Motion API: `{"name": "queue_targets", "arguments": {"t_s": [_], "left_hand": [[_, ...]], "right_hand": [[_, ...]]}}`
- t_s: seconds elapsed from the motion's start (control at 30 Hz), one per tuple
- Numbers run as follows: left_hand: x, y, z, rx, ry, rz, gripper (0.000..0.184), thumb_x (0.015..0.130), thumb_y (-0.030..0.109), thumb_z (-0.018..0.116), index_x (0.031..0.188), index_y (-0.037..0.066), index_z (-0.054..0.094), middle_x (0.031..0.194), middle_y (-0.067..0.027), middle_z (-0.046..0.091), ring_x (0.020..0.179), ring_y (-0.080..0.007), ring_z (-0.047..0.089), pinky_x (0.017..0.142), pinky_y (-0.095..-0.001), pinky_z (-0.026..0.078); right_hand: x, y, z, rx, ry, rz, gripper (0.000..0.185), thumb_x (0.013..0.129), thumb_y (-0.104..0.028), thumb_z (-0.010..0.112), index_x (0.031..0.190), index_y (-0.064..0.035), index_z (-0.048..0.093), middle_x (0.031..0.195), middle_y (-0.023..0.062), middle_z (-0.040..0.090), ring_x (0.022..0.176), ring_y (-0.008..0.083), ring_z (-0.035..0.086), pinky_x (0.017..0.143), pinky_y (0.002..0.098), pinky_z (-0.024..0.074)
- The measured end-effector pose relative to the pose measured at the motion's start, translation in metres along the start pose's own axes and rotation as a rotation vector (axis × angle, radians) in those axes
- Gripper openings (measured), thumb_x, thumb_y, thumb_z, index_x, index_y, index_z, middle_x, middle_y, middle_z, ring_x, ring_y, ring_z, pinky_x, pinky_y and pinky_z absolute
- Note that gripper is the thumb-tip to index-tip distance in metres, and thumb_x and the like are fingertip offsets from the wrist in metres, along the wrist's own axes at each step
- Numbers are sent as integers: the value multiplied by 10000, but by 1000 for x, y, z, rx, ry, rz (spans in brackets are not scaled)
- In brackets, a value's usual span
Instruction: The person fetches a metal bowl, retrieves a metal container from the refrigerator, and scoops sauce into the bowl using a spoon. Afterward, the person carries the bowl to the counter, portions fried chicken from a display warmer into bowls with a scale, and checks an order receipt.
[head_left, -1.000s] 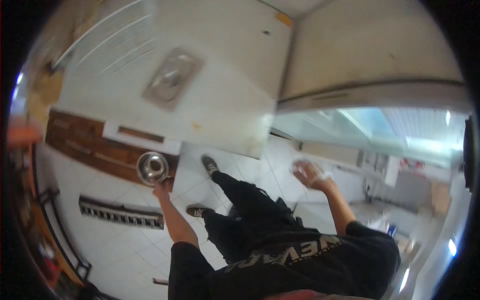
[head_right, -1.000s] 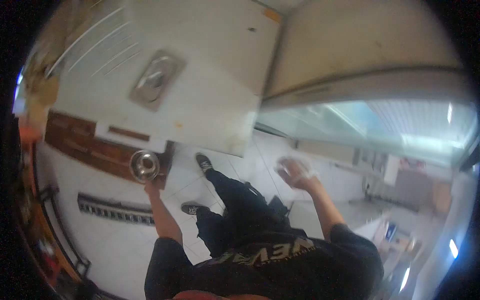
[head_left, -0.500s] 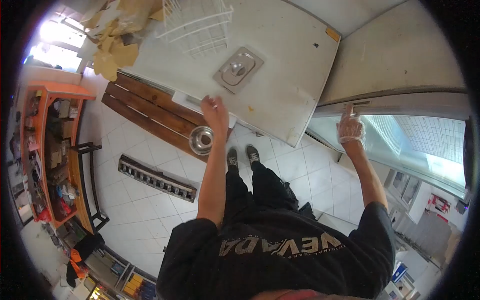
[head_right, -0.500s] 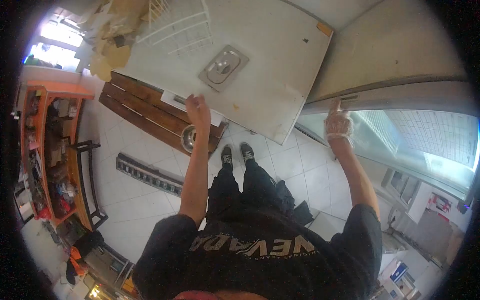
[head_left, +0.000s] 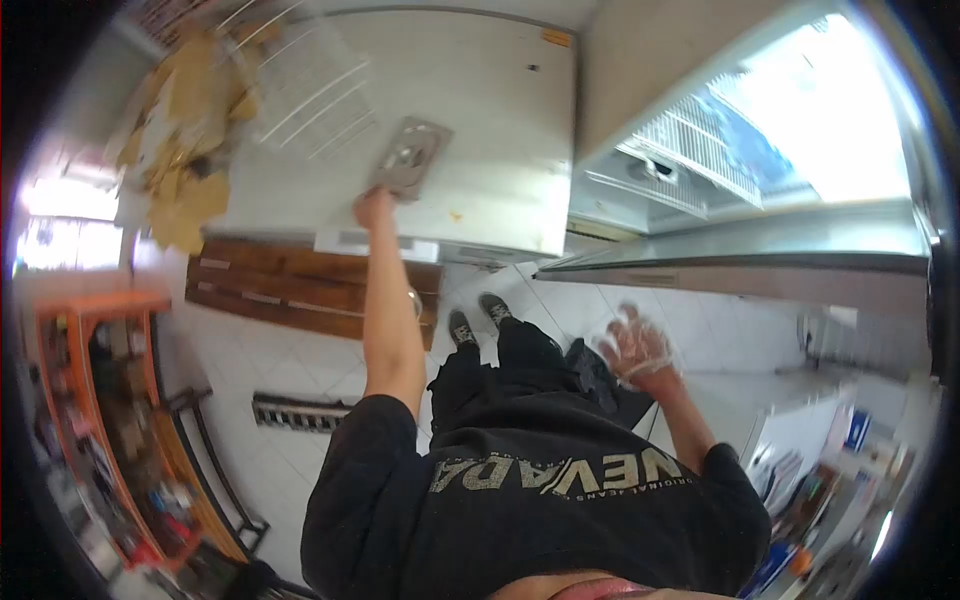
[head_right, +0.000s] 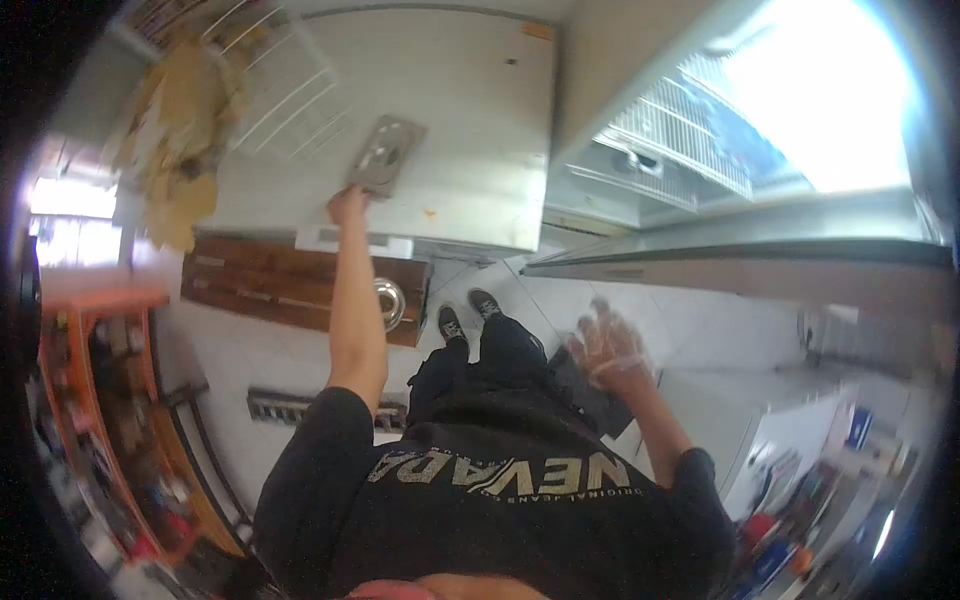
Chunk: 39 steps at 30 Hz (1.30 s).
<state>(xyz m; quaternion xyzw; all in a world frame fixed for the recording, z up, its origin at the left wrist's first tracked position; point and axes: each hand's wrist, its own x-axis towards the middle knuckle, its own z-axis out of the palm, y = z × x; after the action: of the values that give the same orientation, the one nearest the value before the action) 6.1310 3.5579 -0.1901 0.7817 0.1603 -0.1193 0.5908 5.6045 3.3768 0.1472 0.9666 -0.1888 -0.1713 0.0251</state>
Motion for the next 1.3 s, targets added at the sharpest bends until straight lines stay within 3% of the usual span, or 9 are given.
{"name": "queue_targets", "arguments": {"t_s": [0.1, 0.17, 0.3, 0.47, 0.6, 0.73, 0.83, 1.03, 1.3], "left_hand": [[-76, 84, -24, -377, -64, -212, 235, 802, 165, 696, 915, -39, 677, 943, -136, 677, 844, -205, 649, 664, -308, 547], [-73, 87, -27, -468, -158, -311, 198, 845, 102, 668, 975, -46, 641, 945, -130, 642, 856, -215, 634, 672, -297, 543], [-68, 90, -21, -452, -196, -364, 214, 878, 150, 671, 1026, 3, 623, 856, -73, 609, 804, -191, 610, 695, -308, 523], [-89, 114, -20, -352, -199, -204, 220, 901, 147, 649, 1053, 2, 583, 949, -76, 590, 849, -161, 584, 708, -327, 522], [-160, 120, -20, -273, -129, 237, 189, 932, 106, 592, 1049, -29, 530, 1018, -102, 564, 875, -156, 567, 705, -368, 532], [-275, 132, -12, 220, -34, 632, 132, 948, 102, 573, 978, -20, 530, 865, -80, 579, 788, -146, 563, 662, -325, 523], [-367, 120, 23, 596, -16, 879, 94, 949, 97, 567, 910, 12, 556, 755, -36, 575, 668, -119, 553, 575, -258, 480], [-516, 56, 201, -60, -783, -475, 200, 921, 198, 600, 1078, 75, 590, 1033, -25, 582, 991, -171, 527, 863, -409, 406], [-559, 62, 417, -389, -561, -265, 107, 942, 144, 582, 982, 47, 560, 904, 1, 561, 811, -95, 491, 703, -270, 387]], "right_hand": [[-63, 21, 26, 266, -645, 114, 303, 885, -245, 561, 1095, -36, 624, 1025, 200, 662, 994, 319, 652, 799, 410, 525], [-111, 80, 126, 543, -555, 904, 357, 957, -370, 480, 1012, -56, 639, 962, 170, 670, 891, 304, 644, 765, 426, 489], [-147, 154, 246, 1728, 948, 1443, 299, 941, -287, 556, 1123, -54, 599, 1020, 101, 646, 906, 213, 623, 741, 382, 504], [-213, 218, 304, 2259, 1058, 1017, 319, 929, -331, 604, 1138, -90, 597, 1089, 74, 631, 931, 184, 610, 772, 344, 501], [-266, 241, 317, 1984, 1255, 1188, 360, 918, -380, 624, 1133, -92, 601, 1111, 60, 637, 955, 176, 610, 777, 328, 497], [-302, 276, 345, 1427, 823, 1363, 370, 923, -400, 606, 1128, -93, 600, 1042, 55, 643, 915, 172, 605, 781, 339, 493], [-296, 285, 287, 1685, 593, 1580, 364, 931, -404, 584, 1130, -100, 597, 1010, 69, 644, 898, 190, 609, 792, 360, 494], [-307, 290, 305, 1735, 707, 1688, 363, 933, -402, 576, 1133, -100, 596, 1012, 74, 644, 900, 195, 608, 787, 364, 491], [-304, 279, 304, 1757, 795, 1756, 362, 936, -401, 567, 1136, -101, 595, 1015, 81, 644, 904, 202, 608, 780, 369, 488]]}}
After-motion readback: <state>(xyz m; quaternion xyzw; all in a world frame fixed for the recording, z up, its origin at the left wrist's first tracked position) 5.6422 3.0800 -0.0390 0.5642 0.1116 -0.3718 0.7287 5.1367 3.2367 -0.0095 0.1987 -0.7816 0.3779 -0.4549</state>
